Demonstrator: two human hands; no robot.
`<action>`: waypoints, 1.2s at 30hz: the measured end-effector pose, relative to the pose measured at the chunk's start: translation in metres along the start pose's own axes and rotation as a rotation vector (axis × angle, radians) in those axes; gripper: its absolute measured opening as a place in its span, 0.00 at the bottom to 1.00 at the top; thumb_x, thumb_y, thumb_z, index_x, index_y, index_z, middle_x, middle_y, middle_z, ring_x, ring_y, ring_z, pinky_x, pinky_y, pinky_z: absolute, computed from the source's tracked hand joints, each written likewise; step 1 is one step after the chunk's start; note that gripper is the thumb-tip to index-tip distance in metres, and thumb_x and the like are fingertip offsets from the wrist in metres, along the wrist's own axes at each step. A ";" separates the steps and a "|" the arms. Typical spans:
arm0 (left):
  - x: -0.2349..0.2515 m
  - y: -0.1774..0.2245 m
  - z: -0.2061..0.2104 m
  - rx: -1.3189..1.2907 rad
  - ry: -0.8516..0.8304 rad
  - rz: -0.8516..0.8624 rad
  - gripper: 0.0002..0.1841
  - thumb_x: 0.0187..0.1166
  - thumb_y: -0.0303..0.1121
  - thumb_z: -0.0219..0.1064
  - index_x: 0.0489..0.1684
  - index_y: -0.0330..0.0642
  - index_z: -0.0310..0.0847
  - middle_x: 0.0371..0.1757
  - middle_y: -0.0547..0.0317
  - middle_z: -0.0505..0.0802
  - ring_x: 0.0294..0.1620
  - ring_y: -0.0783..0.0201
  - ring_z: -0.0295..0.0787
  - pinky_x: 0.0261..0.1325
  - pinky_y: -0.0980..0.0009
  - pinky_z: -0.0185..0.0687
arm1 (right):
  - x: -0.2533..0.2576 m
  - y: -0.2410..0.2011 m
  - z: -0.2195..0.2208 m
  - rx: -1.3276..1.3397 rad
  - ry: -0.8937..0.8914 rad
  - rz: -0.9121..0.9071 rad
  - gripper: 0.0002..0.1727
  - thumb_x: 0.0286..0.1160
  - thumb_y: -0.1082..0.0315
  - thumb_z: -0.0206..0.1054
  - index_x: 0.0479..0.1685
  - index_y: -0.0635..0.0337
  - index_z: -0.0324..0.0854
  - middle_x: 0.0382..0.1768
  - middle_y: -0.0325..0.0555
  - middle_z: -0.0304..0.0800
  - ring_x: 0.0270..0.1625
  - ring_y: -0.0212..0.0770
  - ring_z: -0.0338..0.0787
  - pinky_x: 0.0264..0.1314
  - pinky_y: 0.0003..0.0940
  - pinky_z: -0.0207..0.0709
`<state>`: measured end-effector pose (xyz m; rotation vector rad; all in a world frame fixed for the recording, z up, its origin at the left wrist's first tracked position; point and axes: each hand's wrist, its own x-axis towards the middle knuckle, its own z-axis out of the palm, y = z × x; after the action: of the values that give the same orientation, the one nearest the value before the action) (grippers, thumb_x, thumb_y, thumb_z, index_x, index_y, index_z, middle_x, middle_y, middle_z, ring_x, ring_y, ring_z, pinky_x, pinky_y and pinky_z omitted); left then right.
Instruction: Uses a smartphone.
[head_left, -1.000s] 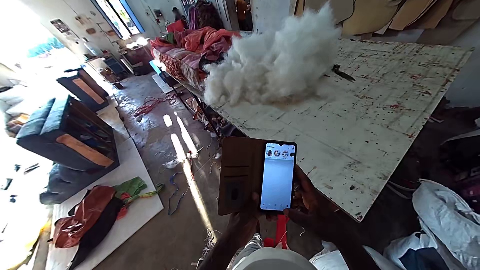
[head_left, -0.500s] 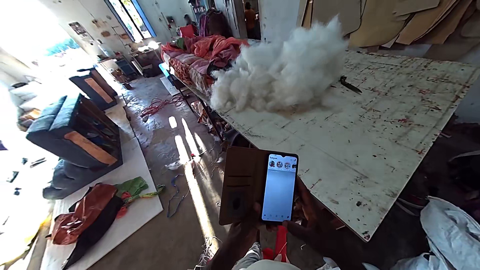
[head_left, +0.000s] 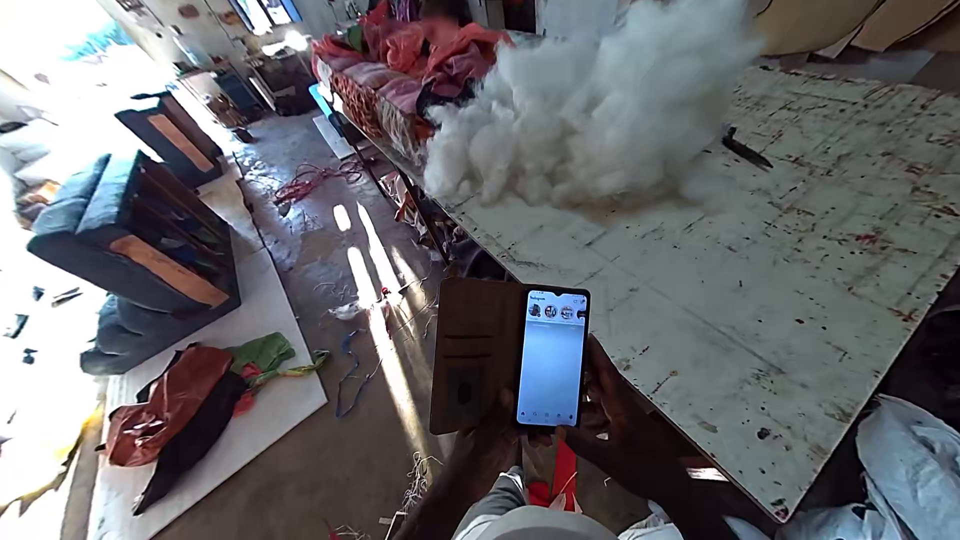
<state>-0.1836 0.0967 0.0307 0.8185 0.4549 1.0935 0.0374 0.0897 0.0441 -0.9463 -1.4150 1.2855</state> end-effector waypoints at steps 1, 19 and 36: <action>0.009 0.004 -0.007 0.004 -0.004 -0.001 0.20 0.88 0.45 0.60 0.64 0.39 0.82 0.50 0.41 0.94 0.43 0.54 0.95 0.51 0.60 0.93 | 0.011 0.001 0.000 0.016 -0.003 0.015 0.65 0.60 0.62 0.83 0.97 0.33 0.37 0.85 0.38 0.68 0.72 0.43 0.84 0.68 0.42 0.88; 0.158 0.107 -0.145 -0.048 -0.077 0.009 0.20 0.87 0.46 0.63 0.67 0.42 0.82 0.53 0.42 0.94 0.45 0.54 0.95 0.51 0.59 0.93 | 0.219 0.000 0.054 0.009 0.059 0.105 0.62 0.62 0.69 0.81 0.96 0.28 0.40 0.75 0.45 0.79 0.64 0.51 0.90 0.61 0.47 0.91; 0.243 0.157 -0.200 0.004 0.239 0.277 0.21 0.85 0.46 0.65 0.62 0.37 0.82 0.49 0.42 0.95 0.43 0.53 0.96 0.50 0.57 0.94 | 0.403 0.036 0.046 -0.074 -0.278 -0.128 0.62 0.63 0.63 0.80 0.97 0.38 0.36 0.81 0.42 0.73 0.68 0.45 0.87 0.61 0.43 0.90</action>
<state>-0.3152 0.4224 0.0411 0.7725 0.5549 1.4575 -0.1028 0.4715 0.0706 -0.7312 -1.7188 1.3121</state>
